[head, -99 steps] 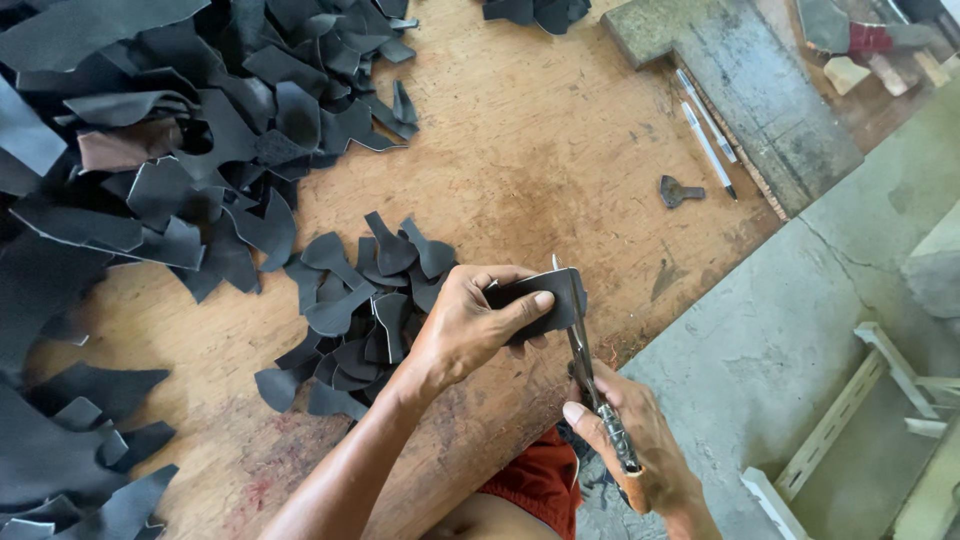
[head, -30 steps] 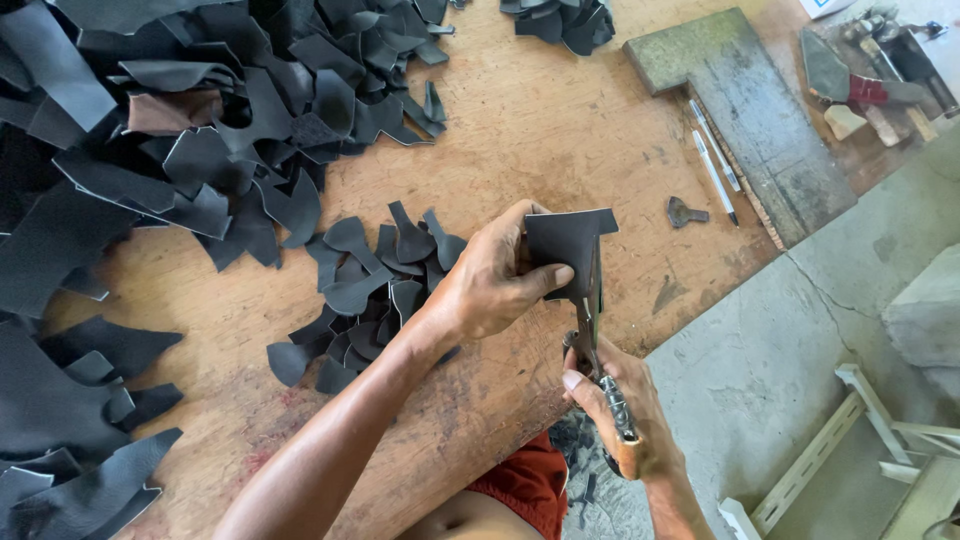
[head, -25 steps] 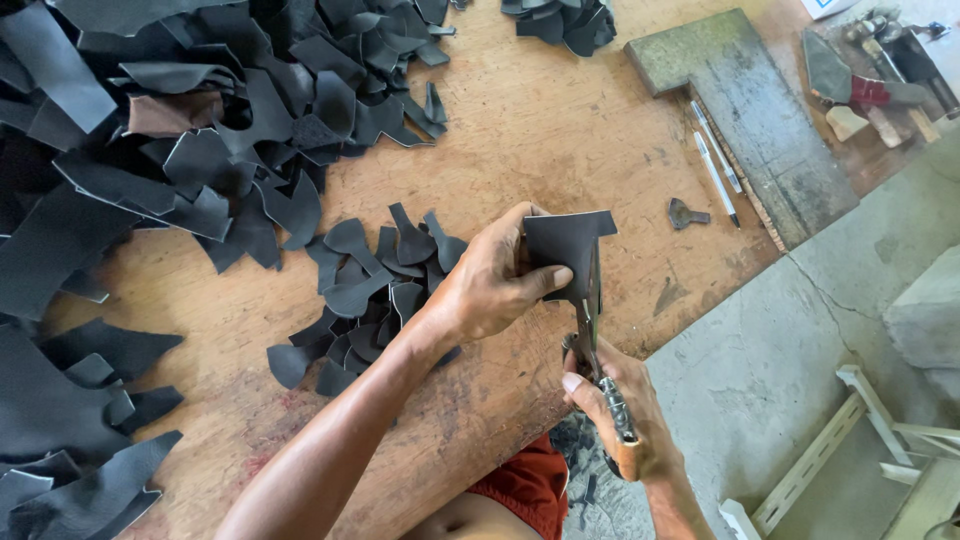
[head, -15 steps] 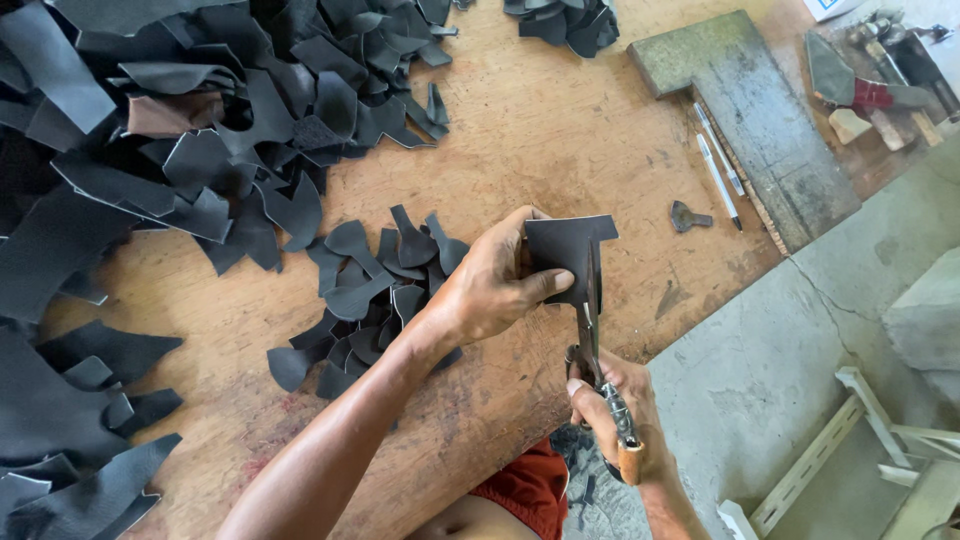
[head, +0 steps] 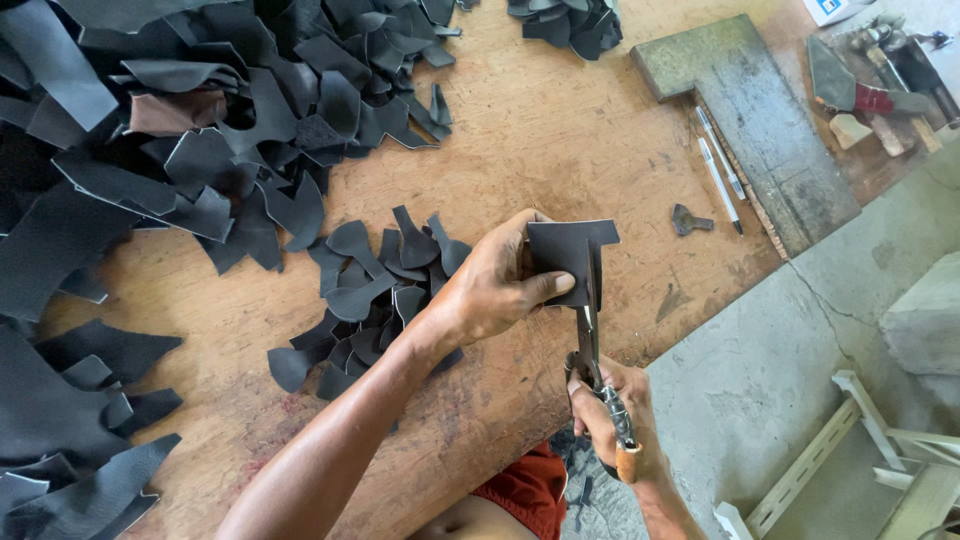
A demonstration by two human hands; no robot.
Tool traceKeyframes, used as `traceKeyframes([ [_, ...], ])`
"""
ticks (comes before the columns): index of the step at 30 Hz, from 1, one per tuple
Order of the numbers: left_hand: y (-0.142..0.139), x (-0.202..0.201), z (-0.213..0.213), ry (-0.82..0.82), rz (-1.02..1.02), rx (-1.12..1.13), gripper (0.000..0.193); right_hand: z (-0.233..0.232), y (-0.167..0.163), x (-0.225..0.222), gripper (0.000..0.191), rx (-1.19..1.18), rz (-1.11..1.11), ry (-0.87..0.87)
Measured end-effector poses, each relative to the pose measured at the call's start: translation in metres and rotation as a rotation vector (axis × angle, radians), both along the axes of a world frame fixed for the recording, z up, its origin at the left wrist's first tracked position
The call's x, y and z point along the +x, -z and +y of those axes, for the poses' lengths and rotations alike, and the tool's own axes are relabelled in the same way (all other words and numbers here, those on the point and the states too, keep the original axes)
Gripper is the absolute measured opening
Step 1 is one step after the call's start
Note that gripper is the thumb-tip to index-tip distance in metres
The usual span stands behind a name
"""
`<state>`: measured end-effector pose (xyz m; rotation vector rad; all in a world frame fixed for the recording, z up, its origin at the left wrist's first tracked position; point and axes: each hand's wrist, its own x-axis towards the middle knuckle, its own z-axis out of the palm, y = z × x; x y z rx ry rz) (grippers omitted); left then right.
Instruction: The person picks up dark leather pieces one at a time from a pile on a wooden workbench and trims their edges with scissors, placing trimmed pieces back on the table. The person repeats this trimming cycle continuously across the episode.
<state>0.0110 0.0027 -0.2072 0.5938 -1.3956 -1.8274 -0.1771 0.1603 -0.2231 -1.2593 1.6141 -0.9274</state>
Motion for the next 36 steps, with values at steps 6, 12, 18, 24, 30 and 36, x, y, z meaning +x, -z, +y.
traceKeyframes([
  [6, -0.005, 0.001, 0.002, 0.044, -0.012, 0.030, 0.030, 0.004, 0.014, -0.005, 0.013, -0.019, 0.061, 0.007],
  [12, -0.007, -0.004, 0.005, -0.063, -0.159, 0.043, 0.024, 0.006, 0.003, -0.002, 0.010, -0.013, 0.039, -0.043],
  [18, -0.014, -0.009, 0.018, -0.055, -0.128, -0.040, 0.024, -0.011, -0.019, 0.002, 0.024, 0.020, 0.121, -0.084],
  [24, -0.019, -0.008, 0.021, -0.010, -0.103, 0.046, 0.023, -0.018, -0.044, 0.003, 0.027, 0.023, 0.222, -0.124],
  [30, -0.023, -0.004, 0.019, -0.017, -0.053, 0.130, 0.023, -0.022, -0.046, 0.008, 0.027, -0.023, 0.091, -0.122],
  [36, -0.016, -0.001, 0.021, 0.000, 0.098, 0.221, 0.022, -0.020, -0.042, 0.012, 0.028, -0.015, 0.059, -0.102],
])
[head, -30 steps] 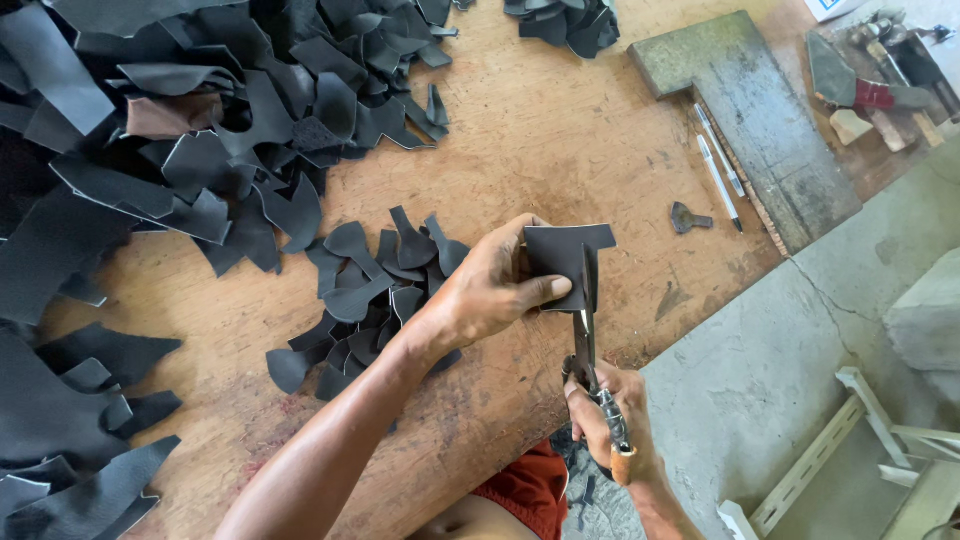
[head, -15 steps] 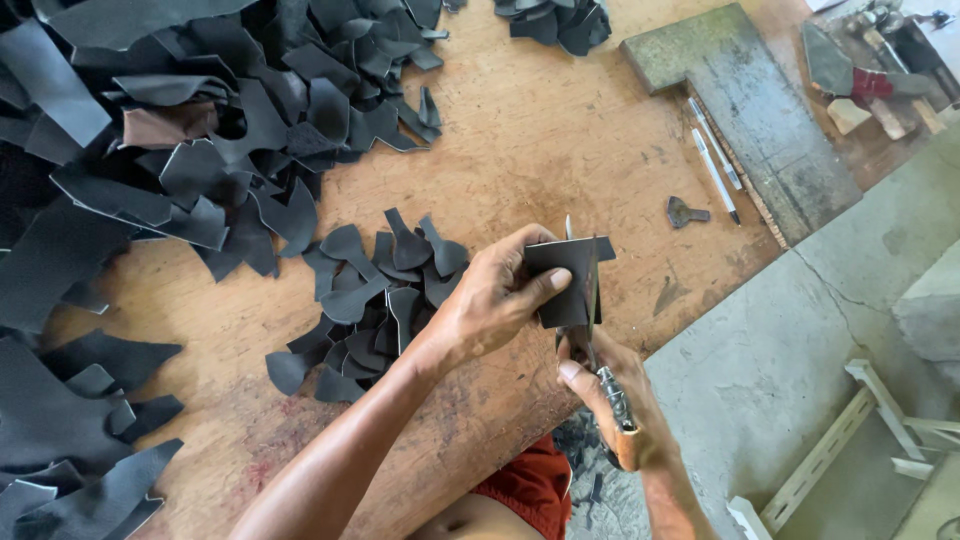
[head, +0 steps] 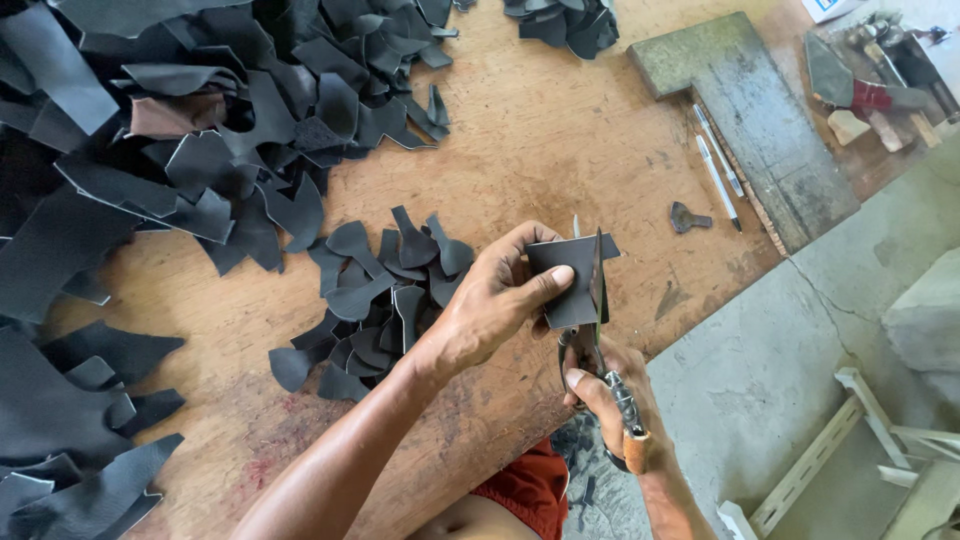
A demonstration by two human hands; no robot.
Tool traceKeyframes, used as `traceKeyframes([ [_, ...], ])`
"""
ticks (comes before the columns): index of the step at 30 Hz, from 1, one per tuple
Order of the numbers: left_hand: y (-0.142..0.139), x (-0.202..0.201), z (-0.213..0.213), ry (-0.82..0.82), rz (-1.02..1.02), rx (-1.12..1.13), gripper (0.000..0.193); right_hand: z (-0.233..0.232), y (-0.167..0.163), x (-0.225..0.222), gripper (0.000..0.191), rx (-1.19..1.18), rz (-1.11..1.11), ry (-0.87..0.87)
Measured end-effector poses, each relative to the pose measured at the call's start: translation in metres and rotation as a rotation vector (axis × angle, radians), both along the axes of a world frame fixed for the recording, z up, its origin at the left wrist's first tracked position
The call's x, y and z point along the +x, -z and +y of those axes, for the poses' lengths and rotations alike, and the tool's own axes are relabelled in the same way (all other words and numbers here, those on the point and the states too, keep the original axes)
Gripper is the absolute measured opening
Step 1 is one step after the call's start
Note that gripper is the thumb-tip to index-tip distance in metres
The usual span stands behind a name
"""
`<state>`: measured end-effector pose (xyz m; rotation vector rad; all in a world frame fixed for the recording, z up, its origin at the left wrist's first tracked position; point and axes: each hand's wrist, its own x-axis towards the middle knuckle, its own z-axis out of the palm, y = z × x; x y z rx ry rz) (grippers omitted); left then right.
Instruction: The person picks up dark leather pieces one at a time from a pile on a wooden workbench and trims their edges with scissors, placing trimmed pieces back on the table. The person repeats this trimming cycle continuously across the episode.
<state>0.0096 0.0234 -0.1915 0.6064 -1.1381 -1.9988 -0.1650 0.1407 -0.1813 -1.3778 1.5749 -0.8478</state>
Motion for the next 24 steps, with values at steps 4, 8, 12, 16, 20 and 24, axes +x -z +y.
traceKeyframes([
  [4, 0.009, 0.000, 0.002, -0.010, 0.081, 0.045, 0.020, 0.002, 0.005, 0.002, 0.027, -0.010, -0.009, 0.001],
  [8, 0.015, -0.004, 0.007, -0.003, 0.240, 0.130, 0.019, 0.005, 0.014, 0.002, 0.032, -0.021, -0.105, 0.011],
  [12, 0.019, -0.008, 0.012, -0.018, 0.264, 0.244, 0.016, 0.008, 0.023, 0.003, 0.025, -0.019, -0.133, 0.034],
  [16, 0.023, -0.011, 0.016, -0.021, 0.340, 0.356, 0.016, 0.010, 0.028, 0.008, 0.027, -0.016, -0.183, 0.068],
  [20, 0.025, -0.016, 0.023, -0.022, 0.427, 0.442, 0.016, 0.009, 0.036, 0.013, 0.024, -0.047, -0.299, 0.116],
  [24, 0.023, -0.019, 0.027, -0.029, 0.480, 0.480, 0.016, 0.012, 0.038, 0.013, 0.021, -0.070, -0.263, 0.115],
])
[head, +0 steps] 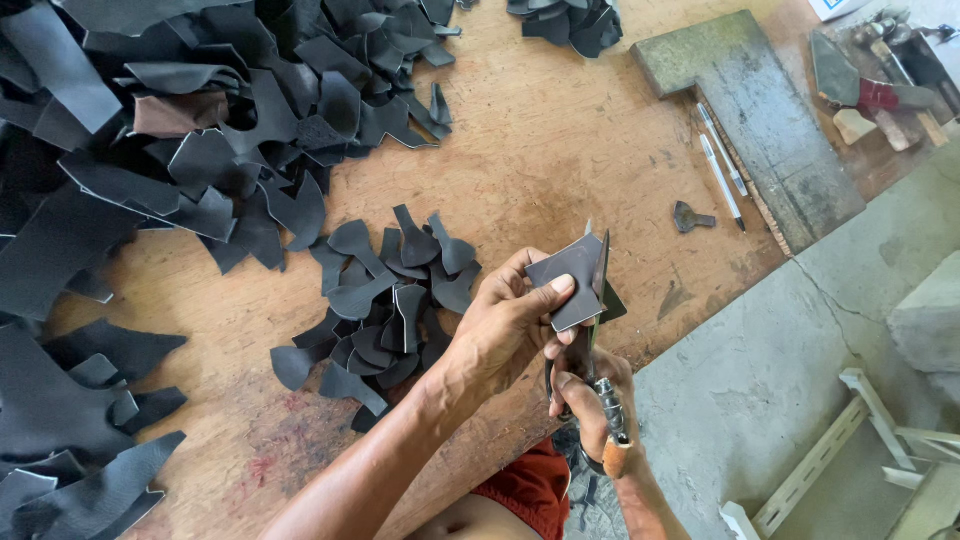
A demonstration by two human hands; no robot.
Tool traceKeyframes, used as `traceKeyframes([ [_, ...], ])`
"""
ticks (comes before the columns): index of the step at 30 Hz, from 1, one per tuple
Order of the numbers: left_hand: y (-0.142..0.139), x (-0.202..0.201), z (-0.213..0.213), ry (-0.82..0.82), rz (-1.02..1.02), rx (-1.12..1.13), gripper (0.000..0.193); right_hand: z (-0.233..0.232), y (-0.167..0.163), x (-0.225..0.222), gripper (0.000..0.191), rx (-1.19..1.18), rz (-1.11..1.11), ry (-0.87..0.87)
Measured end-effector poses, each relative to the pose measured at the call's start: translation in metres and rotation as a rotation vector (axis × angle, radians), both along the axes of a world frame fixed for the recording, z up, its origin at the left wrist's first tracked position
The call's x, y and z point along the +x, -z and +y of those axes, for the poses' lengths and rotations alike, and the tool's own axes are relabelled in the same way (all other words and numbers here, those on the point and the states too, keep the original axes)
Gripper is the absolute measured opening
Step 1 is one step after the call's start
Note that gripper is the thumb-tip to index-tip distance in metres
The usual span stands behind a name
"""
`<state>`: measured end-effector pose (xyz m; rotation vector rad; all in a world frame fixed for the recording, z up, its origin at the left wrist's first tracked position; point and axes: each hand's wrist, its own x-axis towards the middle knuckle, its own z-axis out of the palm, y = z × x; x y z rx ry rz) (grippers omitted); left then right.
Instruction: The person picks up dark leather pieces one at a time from a pile on a wooden workbench and trims their edges with scissors, placing trimmed pieces back on the table. The person repeats this trimming cycle continuously across the episode.
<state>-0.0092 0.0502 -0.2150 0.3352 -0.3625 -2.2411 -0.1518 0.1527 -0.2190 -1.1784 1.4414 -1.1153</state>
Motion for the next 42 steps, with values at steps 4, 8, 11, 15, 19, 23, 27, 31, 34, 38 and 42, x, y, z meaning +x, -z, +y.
traceKeyframes([
  [4, -0.004, -0.001, 0.003, 0.024, -0.004, 0.056, 0.014, 0.003, 0.002, 0.001, 0.018, 0.031, -0.010, 0.060],
  [8, -0.006, 0.003, -0.003, 0.004, -0.356, -0.214, 0.014, 0.004, -0.002, -0.004, 0.022, -0.006, 0.043, -0.017],
  [11, -0.008, 0.001, -0.007, -0.156, -0.524, -0.374, 0.019, 0.002, -0.007, -0.005, 0.022, -0.047, 0.121, -0.056],
  [15, -0.010, -0.002, -0.006, -0.185, -0.469, -0.372, 0.025, -0.006, -0.013, 0.000, 0.021, 0.016, 0.162, 0.023],
  [19, -0.008, -0.005, -0.006, -0.155, -0.422, -0.328, 0.026, -0.013, -0.020, -0.001, 0.021, 0.024, 0.216, 0.055],
  [23, -0.006, -0.003, -0.010, -0.128, -0.447, -0.338, 0.025, -0.013, -0.022, -0.005, 0.021, -0.071, 0.209, 0.005],
  [27, -0.007, 0.003, -0.015, -0.055, -0.407, -0.281, 0.024, -0.009, -0.016, -0.014, 0.020, 0.000, 0.251, 0.011],
  [31, -0.012, 0.007, -0.022, -0.013, -0.435, -0.294, 0.023, -0.009, -0.006, -0.023, 0.019, -0.050, 0.296, -0.032],
  [34, -0.019, 0.014, -0.027, 0.034, -0.478, -0.329, 0.024, -0.007, -0.003, -0.027, 0.017, -0.053, 0.279, -0.030],
  [38, -0.026, 0.020, -0.032, 0.104, -0.557, -0.356, 0.027, -0.007, -0.004, -0.029, 0.015, -0.061, 0.305, -0.054],
  [42, -0.028, 0.023, -0.035, 0.137, -0.571, -0.421, 0.029, -0.001, -0.005, -0.032, 0.011, -0.070, 0.285, -0.052],
])
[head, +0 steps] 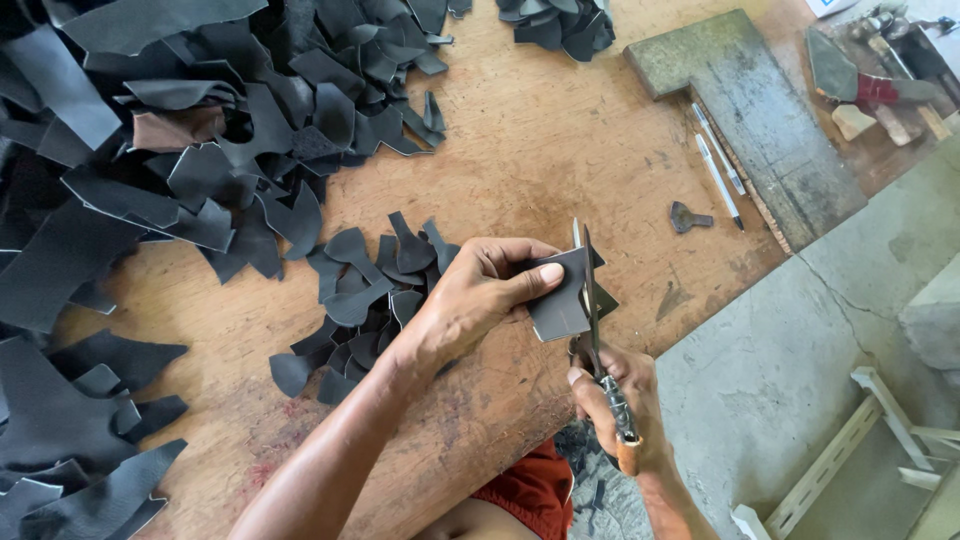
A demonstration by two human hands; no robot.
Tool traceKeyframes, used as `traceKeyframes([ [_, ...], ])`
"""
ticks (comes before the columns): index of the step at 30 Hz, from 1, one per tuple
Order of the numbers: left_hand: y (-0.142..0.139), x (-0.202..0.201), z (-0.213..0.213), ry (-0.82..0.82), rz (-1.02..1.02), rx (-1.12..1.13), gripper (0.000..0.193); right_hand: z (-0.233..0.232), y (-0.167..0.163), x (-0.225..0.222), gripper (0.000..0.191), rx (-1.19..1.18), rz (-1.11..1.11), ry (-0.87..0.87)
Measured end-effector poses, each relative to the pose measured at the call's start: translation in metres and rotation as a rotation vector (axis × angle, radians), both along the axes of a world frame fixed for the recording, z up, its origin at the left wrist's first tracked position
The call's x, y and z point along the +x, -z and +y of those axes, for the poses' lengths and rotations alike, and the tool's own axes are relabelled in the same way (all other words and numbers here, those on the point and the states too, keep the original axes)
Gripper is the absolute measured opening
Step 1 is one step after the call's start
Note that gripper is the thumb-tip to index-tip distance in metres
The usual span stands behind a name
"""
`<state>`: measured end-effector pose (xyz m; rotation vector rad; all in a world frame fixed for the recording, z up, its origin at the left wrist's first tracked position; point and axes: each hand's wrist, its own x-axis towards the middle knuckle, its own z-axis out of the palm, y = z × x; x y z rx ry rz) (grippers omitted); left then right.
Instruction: The person picks up dark leather pieces one at a time from a pile on a wooden workbench and trims their edges with scissors, placing trimmed pieces back on the table. The person repeats this trimming cycle continuously across the episode.
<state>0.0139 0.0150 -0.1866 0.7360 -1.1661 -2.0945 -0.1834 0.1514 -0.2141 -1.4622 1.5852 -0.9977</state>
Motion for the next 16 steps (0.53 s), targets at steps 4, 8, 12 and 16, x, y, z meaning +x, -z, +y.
traceKeyframes([
  [4, 0.001, 0.002, -0.005, 0.064, -0.013, -0.119, 0.031, 0.007, 0.010, -0.012, 0.008, -0.030, 0.027, -0.036],
  [8, 0.007, 0.007, -0.009, 0.130, -0.022, -0.189, 0.031, 0.013, 0.030, -0.026, 0.014, -0.081, 0.123, -0.101],
  [12, 0.021, 0.008, -0.013, 0.186, 0.031, -0.157, 0.034, 0.023, 0.041, -0.026, 0.009, -0.026, -0.007, -0.050],
  [16, 0.044, -0.013, 0.010, 0.060, 0.123, 0.103, 0.038, 0.023, 0.041, -0.013, 0.008, 0.011, 0.002, 0.072],
])
